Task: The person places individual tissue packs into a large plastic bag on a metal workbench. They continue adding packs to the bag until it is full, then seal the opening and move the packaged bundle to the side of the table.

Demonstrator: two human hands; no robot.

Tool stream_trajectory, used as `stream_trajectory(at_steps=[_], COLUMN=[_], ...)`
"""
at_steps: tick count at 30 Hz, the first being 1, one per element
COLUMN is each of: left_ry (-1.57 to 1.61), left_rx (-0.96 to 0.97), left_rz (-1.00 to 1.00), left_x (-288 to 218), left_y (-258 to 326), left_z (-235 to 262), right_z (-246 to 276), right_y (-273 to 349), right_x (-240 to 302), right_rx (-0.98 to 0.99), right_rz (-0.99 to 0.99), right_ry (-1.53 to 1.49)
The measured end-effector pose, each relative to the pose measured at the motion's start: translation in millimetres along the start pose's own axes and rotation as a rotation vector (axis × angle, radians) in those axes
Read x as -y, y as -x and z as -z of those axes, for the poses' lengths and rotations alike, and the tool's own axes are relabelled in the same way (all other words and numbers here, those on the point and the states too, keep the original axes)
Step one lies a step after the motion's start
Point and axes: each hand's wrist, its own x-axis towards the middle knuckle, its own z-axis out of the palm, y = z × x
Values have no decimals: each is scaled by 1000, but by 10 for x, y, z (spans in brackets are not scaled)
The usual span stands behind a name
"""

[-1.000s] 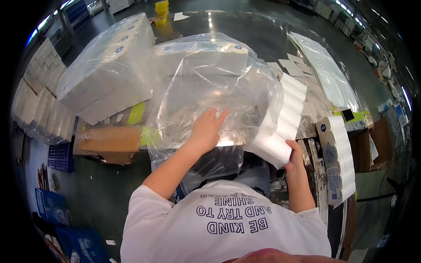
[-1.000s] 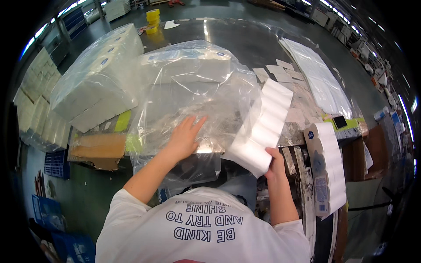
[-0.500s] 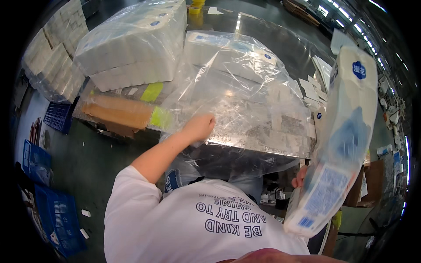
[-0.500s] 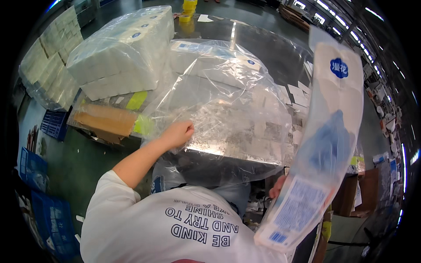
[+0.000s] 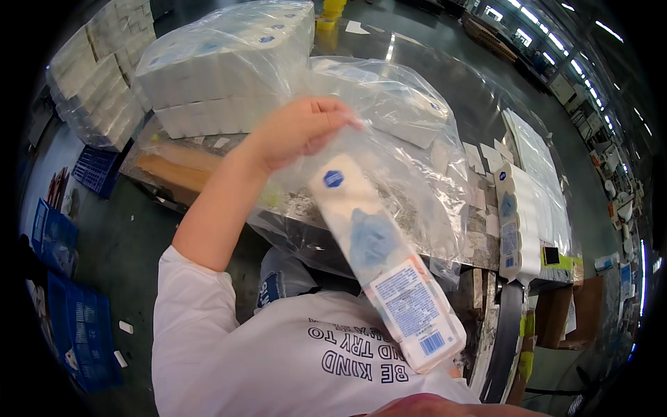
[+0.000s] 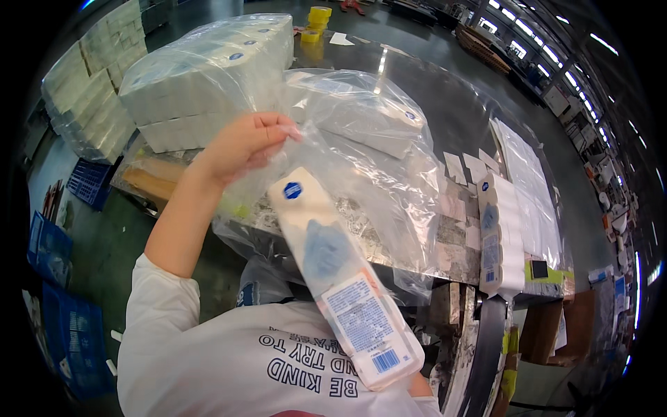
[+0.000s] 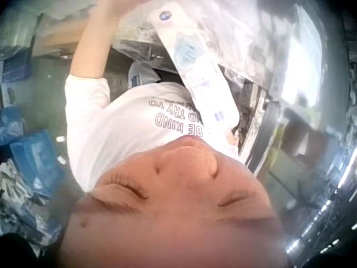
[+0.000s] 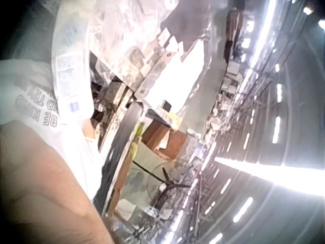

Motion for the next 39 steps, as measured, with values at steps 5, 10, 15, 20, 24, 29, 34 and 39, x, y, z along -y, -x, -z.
stream_trajectory(at_steps=[5,10,15,20,24,29,34,39], left_ry=[-220,-260,-423,-531,-602,-834,-769,-674], left_rx=[171,475,625,888,890,362,-4,-146], left_rz=[-260,-485,-344,-131,-16,-11,-4,53], left_x=[-159,48,242,556,780,1124,1589,2130], left_y=[640,650,719,856,765,494,296,18], left_z=[-582,-1051,-1263,-1137,-1047,-880,-588,-409], right_z=[-392,-1133,-2104,-2408,-2363,-2279,-1141,-423], right_y=[-399,-1102,-1873,-2106,-2963,-2621,-2173,-672], right_x=[-174,-502,-718,-702,-1042,-632,-198,1023], right_rx=[89,237,492,223,347,387,557,547], right_rz=[-108,-192,-380,-199,-190,59,-18,-137], right_ry=[43,85,222,189,-13,326,623,791])
